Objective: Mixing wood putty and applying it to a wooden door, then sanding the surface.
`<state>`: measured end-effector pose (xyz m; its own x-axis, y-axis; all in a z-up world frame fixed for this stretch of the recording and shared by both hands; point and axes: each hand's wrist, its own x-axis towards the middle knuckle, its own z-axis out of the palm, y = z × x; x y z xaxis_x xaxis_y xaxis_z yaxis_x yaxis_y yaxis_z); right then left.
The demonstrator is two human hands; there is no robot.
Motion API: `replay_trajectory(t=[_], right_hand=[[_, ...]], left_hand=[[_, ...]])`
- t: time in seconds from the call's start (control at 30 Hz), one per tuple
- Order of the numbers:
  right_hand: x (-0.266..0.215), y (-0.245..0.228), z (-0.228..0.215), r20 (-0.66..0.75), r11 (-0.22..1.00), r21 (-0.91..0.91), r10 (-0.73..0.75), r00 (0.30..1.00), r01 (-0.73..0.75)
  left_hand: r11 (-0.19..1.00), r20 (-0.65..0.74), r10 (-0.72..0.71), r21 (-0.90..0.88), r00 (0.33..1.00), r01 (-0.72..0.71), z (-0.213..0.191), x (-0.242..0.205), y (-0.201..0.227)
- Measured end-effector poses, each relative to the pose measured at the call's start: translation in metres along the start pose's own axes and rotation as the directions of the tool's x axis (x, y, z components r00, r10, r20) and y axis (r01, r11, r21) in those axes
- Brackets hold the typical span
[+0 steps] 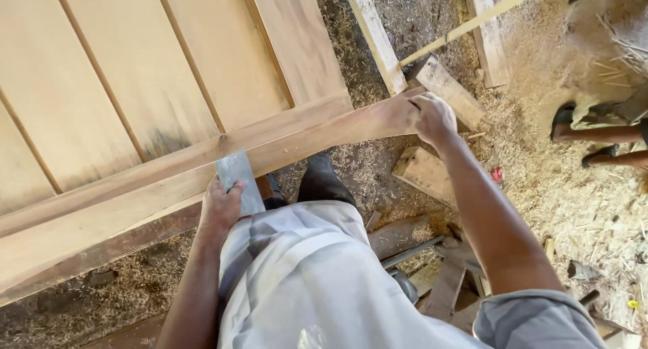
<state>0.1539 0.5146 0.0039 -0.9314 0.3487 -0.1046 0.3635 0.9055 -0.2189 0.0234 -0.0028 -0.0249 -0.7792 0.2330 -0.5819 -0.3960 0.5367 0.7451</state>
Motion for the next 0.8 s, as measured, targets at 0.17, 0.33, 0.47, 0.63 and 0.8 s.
replay_trajectory(t=[0.17, 0.33, 0.47, 0.63, 0.8], right_hand=[[-0.029, -0.042, 0.001, 0.049, 0.999, 0.013, -0.03, 0.998, 0.03], [-0.061, -0.052, 0.013, 0.023, 0.994, -0.067, -0.086, 0.996, 0.087], [-0.065, -0.034, -0.003, 0.047, 0.948, -0.15, -0.278, 0.959, 0.282], [-0.051, -0.024, -0.041, 0.122, 0.985, -0.101, -0.13, 0.984, 0.142], [-0.037, 0.015, -0.035, -0.01, 0.998, -0.041, 0.04, 0.999, -0.041]], left_hand=[[0.994, -0.006, -0.071, 0.079, 0.997, 0.072, -0.001, -0.007, 0.016], [0.997, -0.01, 0.005, 0.075, 1.0, -0.004, 0.006, -0.011, 0.022], [0.997, -0.04, 0.059, 0.041, 0.997, -0.058, 0.006, 0.0, -0.002], [0.999, -0.014, -0.034, 0.033, 0.999, 0.035, 0.001, -0.006, 0.013], [0.998, 0.011, -0.026, 0.049, 1.0, 0.025, -0.005, -0.004, 0.016]])
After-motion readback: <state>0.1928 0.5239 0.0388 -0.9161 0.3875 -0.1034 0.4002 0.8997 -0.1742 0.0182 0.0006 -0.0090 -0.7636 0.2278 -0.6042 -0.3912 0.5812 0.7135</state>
